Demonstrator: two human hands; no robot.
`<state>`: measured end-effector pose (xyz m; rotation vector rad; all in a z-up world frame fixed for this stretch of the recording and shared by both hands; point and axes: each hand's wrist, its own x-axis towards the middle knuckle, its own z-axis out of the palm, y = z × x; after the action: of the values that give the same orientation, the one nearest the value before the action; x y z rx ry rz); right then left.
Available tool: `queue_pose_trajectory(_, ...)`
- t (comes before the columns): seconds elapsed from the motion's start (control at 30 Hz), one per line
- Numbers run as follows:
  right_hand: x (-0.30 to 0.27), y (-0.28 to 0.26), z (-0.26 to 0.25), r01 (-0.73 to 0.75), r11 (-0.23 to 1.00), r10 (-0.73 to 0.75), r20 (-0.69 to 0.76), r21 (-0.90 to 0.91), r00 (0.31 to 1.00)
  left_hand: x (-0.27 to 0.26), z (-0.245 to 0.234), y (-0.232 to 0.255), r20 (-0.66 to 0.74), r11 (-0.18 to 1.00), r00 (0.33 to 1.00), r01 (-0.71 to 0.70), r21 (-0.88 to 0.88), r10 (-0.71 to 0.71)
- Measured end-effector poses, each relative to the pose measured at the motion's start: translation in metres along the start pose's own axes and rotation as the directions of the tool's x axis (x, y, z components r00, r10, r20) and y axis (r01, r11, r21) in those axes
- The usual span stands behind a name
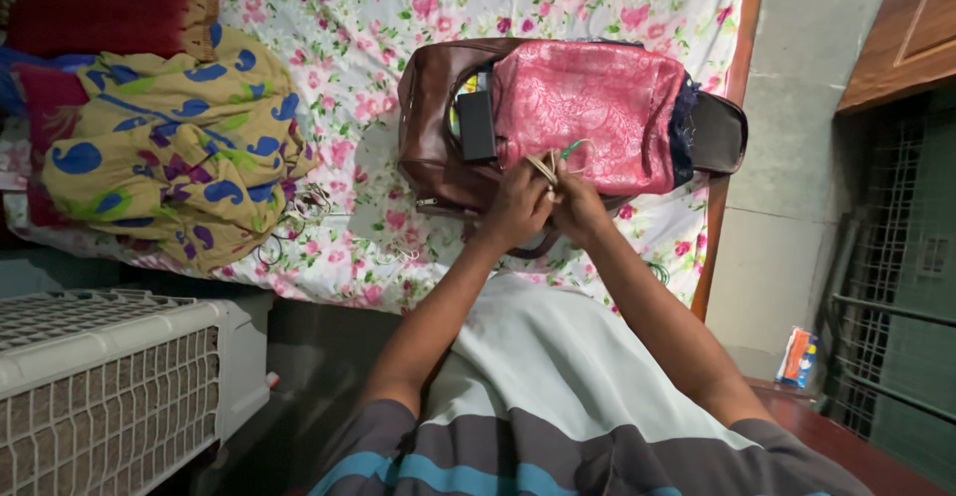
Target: The person packs items into a brown bag. They place a small green object, a phone, and pieces of fabric into the bag and then close it.
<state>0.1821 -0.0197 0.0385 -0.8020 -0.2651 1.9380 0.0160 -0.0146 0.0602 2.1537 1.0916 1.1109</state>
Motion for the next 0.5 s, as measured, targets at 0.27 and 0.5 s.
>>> queue_pose_trajectory(0.27, -0.011, 0.013, -0.027, 0.021, 0.761, -0.209, -0.214, -0.649, 0.954, -0.053, 0.067, -0.062, 0.18, 0.303, 0.67, 0.538, -0.787, -0.721)
queue_pose_trajectory(0.5, -0.005, 0.014, -0.029, 0.421, 0.344, -0.491, 0.222, -0.839, 0.842, -0.053, 0.073, -0.053, 0.27, 0.089, 0.602, 0.498, -0.863, -0.752)
